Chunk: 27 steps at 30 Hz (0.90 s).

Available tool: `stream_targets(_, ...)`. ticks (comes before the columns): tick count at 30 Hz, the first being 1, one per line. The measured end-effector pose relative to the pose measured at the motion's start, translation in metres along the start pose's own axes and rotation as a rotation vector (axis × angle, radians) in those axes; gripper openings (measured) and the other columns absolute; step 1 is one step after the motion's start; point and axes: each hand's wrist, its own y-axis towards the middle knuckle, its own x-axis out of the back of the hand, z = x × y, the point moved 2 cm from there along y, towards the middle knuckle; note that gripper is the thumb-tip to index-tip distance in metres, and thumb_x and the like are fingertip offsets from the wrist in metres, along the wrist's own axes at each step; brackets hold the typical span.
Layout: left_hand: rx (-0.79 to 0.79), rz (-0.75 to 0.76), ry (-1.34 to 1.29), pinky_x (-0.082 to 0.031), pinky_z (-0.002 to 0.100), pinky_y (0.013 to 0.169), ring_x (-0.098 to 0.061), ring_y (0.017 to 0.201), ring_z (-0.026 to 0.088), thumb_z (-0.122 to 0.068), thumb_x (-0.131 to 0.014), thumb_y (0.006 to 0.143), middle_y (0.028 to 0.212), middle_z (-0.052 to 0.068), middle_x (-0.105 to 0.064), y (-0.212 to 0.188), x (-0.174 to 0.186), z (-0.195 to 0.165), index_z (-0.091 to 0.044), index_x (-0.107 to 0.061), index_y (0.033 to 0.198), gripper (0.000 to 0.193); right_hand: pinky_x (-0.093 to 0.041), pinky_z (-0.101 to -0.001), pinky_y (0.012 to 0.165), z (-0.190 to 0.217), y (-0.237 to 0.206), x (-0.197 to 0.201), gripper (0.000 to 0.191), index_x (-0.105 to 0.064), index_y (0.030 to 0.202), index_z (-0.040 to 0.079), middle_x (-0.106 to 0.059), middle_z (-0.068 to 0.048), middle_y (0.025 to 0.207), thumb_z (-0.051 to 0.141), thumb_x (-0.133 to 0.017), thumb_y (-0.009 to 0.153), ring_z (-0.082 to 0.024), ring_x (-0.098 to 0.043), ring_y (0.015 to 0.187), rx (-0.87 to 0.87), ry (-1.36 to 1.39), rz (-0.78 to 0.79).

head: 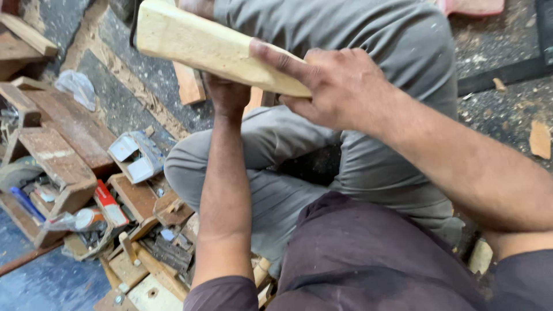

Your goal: The person sits on the floor and uses a chisel and mallet to carve a rectangular wooden block. They repeatedly strike the chisel to remove wood shavings, occasionally pausing to inspect the piece and reposition it.

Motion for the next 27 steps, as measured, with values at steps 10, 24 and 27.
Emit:
stream_targets(10, -0.298, 0.023, 0.371, -0.058, 0.037, 0.092, -0.07, 0.104, 0.024, -0.011, -0.077, 0.097, 0.111, 0.013, -0.071, 0.026, -0.01, -0.061, 0.003, -0.067, 0.118, 0.027, -0.059, -0.0415, 0.058, -0.014, 0.002, -0.011, 0.097, -0.016, 0.164, 0.029, -0.067, -0.011, 0.079, 0.036, -0.084, 0.095, -0.027, -0.069, 0.067, 0.094, 0.078, -0.073)
stream_targets(24, -0.157, 0.031, 0.044, -0.059, 0.029, 0.085, -0.072, 0.096, 0.016, -0.004, -0.079, 0.089, 0.102, 0.007, -0.076, 0.03, -0.014, -0.08, 0.002, -0.066, 0.109, 0.024, -0.06, -0.0412, 0.062, -0.024, -0.016, -0.025, 0.098, -0.011, 0.165, 0.029, -0.069, -0.014, 0.08, 0.035, -0.078, 0.094, -0.027, -0.07, 0.068, -0.084, 0.148, 0.062)
stream_targets(27, -0.059, 0.094, 0.061, -0.062, 0.031, 0.08, -0.077, 0.09, 0.019, -0.002, -0.078, 0.097, 0.1, 0.01, -0.082, 0.029, -0.007, -0.072, 0.002, -0.077, 0.105, 0.009, -0.062, -0.0366, 0.076, -0.021, -0.02, -0.016, 0.087, -0.003, 0.167, 0.029, -0.069, -0.014, 0.097, 0.037, -0.067, 0.108, -0.024, -0.071, 0.082, 0.085, 0.343, -0.218)
